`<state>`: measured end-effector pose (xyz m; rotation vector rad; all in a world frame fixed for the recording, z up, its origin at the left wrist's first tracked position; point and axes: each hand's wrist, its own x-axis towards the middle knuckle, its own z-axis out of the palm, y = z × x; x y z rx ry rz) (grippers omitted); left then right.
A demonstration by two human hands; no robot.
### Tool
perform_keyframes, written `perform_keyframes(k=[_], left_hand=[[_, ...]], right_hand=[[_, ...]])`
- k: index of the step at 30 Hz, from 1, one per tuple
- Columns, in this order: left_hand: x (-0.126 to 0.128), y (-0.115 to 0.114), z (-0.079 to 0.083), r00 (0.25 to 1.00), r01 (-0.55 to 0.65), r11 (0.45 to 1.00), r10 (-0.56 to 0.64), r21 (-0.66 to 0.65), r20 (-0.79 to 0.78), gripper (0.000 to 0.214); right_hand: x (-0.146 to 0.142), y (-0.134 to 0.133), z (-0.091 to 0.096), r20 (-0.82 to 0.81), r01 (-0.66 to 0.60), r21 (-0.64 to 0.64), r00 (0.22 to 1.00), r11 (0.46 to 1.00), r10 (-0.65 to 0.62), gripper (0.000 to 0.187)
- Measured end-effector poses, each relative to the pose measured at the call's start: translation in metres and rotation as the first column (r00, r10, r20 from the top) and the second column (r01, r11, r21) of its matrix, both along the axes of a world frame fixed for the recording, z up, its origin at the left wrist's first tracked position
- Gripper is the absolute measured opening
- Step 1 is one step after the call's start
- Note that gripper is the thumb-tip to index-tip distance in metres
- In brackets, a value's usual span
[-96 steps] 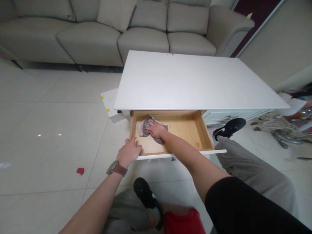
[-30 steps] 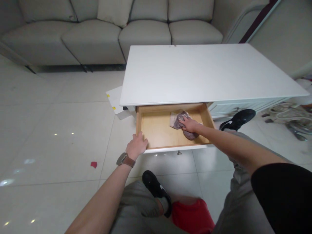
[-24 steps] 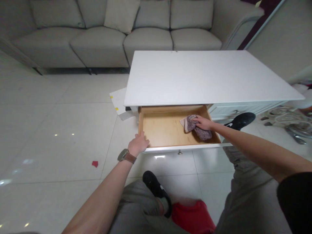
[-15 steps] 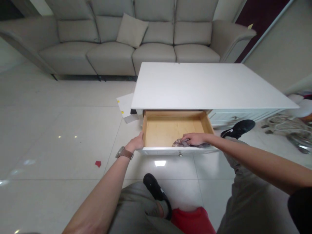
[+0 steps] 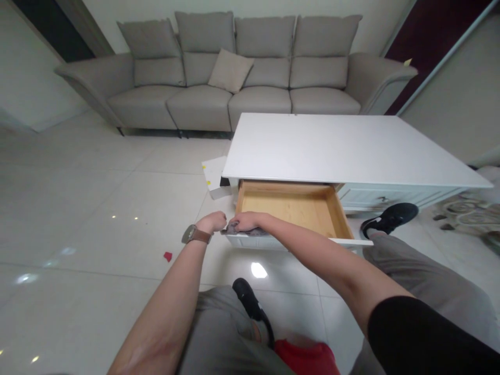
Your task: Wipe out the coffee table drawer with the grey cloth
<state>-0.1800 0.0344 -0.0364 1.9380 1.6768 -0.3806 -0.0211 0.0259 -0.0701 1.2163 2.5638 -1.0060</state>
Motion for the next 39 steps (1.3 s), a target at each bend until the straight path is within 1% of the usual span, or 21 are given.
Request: perform_keyframes(k=[2, 3, 5, 6, 8, 9, 10, 12, 13, 14, 15, 17, 18, 19, 21, 24, 27, 30, 34, 37, 39], left_hand=[[0.008, -0.002, 0.009, 1.0, 0.014, 0.984, -0.012, -0.179, 0.009, 0.023], [0.011, -0.003, 0.014, 1.0, 0.021, 0.973, -0.019, -0.232, 0.013, 0.022], [0.017, -0.005, 0.022, 0.999, 0.043, 0.971, -0.044, -0.236, 0.002, 0.022], [0.02, -0.006, 0.025, 0.998, 0.062, 0.973, -0.067, -0.223, -0.016, 0.022], [0.024, -0.006, 0.029, 0.99, 0.109, 0.973, -0.124, -0.204, -0.064, 0.023], [0.025, -0.006, 0.03, 0.985, 0.127, 0.973, -0.147, -0.191, -0.092, 0.024], [0.027, -0.007, 0.03, 0.98, 0.138, 0.975, -0.16, -0.172, -0.121, 0.026], [0.029, -0.007, 0.03, 0.97, 0.141, 0.981, -0.164, -0.134, -0.18, 0.033], [0.03, -0.008, 0.029, 0.965, 0.139, 0.983, -0.161, -0.119, -0.206, 0.036], [0.031, -0.008, 0.029, 0.96, 0.14, 0.984, -0.162, -0.109, -0.229, 0.039], [0.032, -0.009, 0.028, 0.955, 0.146, 0.984, -0.167, -0.102, -0.245, 0.042], [0.035, -0.012, 0.028, 0.948, 0.161, 0.983, -0.177, -0.082, -0.263, 0.047], [0.037, -0.014, 0.027, 0.946, 0.165, 0.984, -0.178, -0.07, -0.269, 0.05], [0.039, -0.016, 0.027, 0.944, 0.17, 0.984, -0.178, -0.054, -0.276, 0.052], [0.042, -0.021, 0.025, 0.941, 0.175, 0.985, -0.168, -0.004, -0.292, 0.054], [0.048, -0.028, 0.022, 0.945, 0.18, 0.979, -0.144, 0.099, -0.295, 0.046], [0.054, -0.032, 0.022, 0.952, 0.168, 0.974, -0.121, 0.15, -0.28, 0.035], [0.058, -0.032, 0.024, 0.952, 0.16, 0.977, -0.114, 0.142, -0.284, 0.032], [0.062, -0.029, 0.024, 0.942, 0.183, 0.977, -0.142, 0.111, -0.303, 0.035], [0.065, -0.028, 0.02, 0.944, 0.171, 0.979, -0.129, 0.115, -0.305, 0.04], [0.066, -0.028, 0.017, 0.946, 0.163, 0.98, -0.122, 0.117, -0.302, 0.043]], right_hand=[[0.013, -0.003, 0.002, -0.003, 0.005, -0.034, 1.0, 0.999, -0.005, 0.041], [0.021, -0.005, 0.003, 0.003, 0.006, -0.054, 1.0, 0.999, -0.006, 0.042], [0.039, -0.008, 0.005, 0.04, 0.003, -0.085, 0.999, 0.996, 0.001, 0.042], [0.048, -0.009, 0.006, 0.062, 0.009, -0.073, 0.998, 0.997, -0.004, 0.041], [0.064, -0.008, 0.01, 0.079, 0.073, 0.049, 0.994, 0.996, -0.076, 0.04], [0.071, -0.007, 0.013, 0.058, 0.142, 0.151, 0.987, 0.978, -0.152, 0.04], [0.075, -0.005, 0.015, 0.015, 0.228, 0.261, 0.971, 0.938, -0.24, 0.041], [0.079, -0.001, 0.019, -0.1, 0.375, 0.431, 0.924, 0.821, -0.369, 0.044], [0.076, 0.001, 0.02, -0.138, 0.399, 0.479, 0.914, 0.782, -0.382, 0.044], [0.072, 0.002, 0.019, -0.155, 0.382, 0.507, 0.922, 0.772, -0.355, 0.044], [0.066, 0.003, 0.016, -0.146, 0.326, 0.517, 0.945, 0.791, -0.293, 0.044], [0.049, 0.004, 0.006, -0.075, 0.131, 0.49, 0.991, 0.862, -0.108, 0.041], [0.041, 0.004, 0.0, -0.028, 0.029, 0.463, 0.999, 0.886, -0.019, 0.038], [0.033, 0.004, -0.008, 0.017, -0.051, 0.439, 0.999, 0.897, 0.048, 0.036], [0.022, 0.005, -0.022, 0.083, -0.117, 0.422, 0.992, 0.899, 0.09, 0.031], [0.023, 0.014, -0.036, 0.092, -0.041, 0.457, 0.996, 0.888, -0.001, 0.031], [0.033, 0.035, -0.037, 0.074, 0.091, 0.459, 0.987, 0.884, -0.14, 0.039], [0.037, 0.062, -0.033, 0.099, 0.192, 0.448, 0.96, 0.873, -0.262, 0.042], [0.031, 0.095, -0.029, 0.144, 0.3, 0.437, 0.907, 0.848, -0.396, 0.041], [0.025, 0.108, -0.031, 0.153, 0.379, 0.433, 0.864, 0.818, -0.481, 0.043], [0.023, 0.108, -0.033, 0.13, 0.411, 0.428, 0.853, 0.805, -0.505, 0.044]])
